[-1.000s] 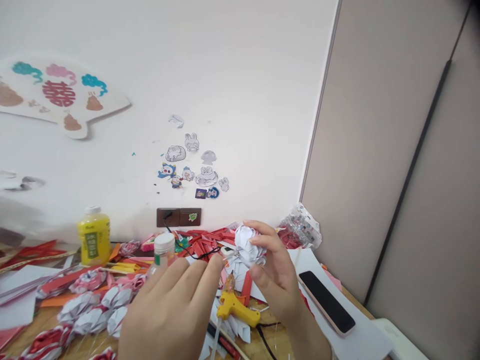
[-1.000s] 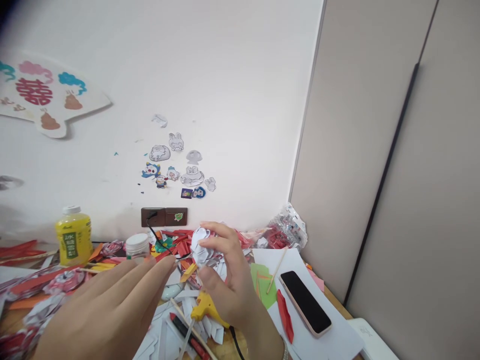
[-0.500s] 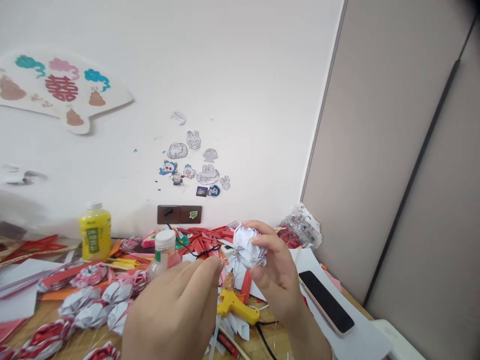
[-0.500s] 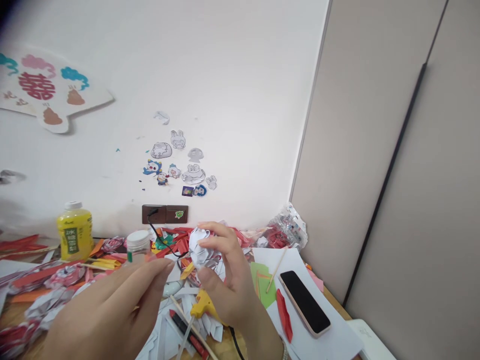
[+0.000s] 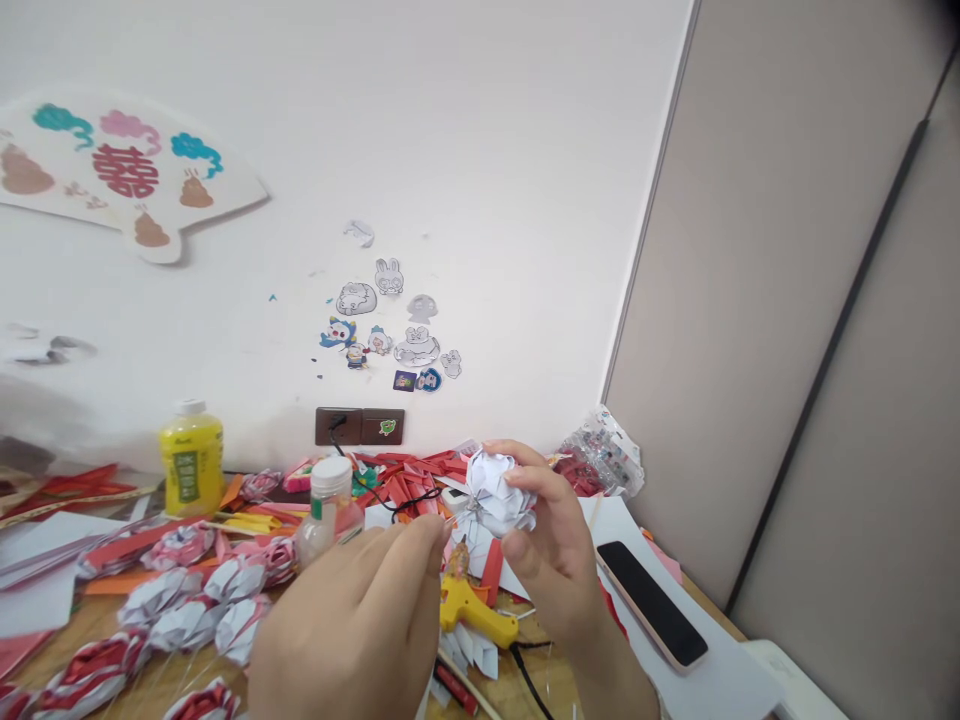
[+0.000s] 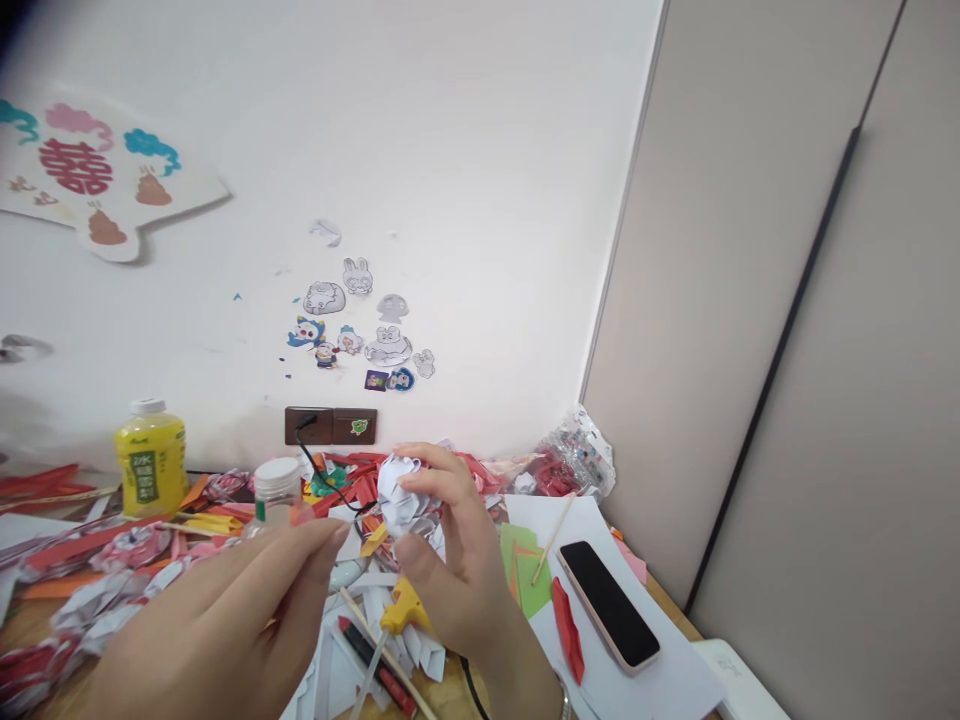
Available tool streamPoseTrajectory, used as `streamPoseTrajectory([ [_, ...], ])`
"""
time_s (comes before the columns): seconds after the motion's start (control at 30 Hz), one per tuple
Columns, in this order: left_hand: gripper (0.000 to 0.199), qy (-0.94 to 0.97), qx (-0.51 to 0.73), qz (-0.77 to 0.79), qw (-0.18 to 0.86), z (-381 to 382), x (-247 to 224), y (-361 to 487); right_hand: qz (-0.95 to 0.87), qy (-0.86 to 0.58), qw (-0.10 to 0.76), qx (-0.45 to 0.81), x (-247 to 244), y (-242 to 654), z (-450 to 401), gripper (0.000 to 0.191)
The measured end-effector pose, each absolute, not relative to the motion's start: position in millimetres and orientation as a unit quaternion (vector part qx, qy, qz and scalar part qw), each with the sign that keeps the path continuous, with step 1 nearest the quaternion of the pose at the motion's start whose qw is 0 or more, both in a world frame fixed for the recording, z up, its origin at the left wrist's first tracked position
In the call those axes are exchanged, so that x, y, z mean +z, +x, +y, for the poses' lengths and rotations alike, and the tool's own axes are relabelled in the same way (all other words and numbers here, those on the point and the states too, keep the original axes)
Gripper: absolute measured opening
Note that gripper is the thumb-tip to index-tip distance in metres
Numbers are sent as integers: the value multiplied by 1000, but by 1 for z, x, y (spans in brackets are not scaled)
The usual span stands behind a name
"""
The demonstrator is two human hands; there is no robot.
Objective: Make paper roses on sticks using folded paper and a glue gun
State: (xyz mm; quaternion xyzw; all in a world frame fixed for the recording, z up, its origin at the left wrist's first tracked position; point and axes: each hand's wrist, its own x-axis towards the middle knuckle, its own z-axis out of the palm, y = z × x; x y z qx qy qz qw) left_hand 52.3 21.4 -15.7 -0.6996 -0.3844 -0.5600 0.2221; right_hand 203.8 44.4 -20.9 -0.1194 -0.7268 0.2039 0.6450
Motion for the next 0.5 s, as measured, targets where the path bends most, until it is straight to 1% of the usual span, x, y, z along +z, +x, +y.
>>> streamPoseTrajectory([
  [0.07,27,-699,-561,-385,223,21,-15,52,-728,-120,644,203,-21,204,45,22],
  [0.17,26,-700,-542,-390,253,22,-18,49,-731,-113,642,199,-19,205,46,24],
  [0.33,12,-709,-499,-382,319,23,-26,44,-738,-100,634,206,-18,207,46,26],
  [0.5,9,-712,-507,-359,326,28,-28,41,-747,-109,635,166,-19,209,48,28],
])
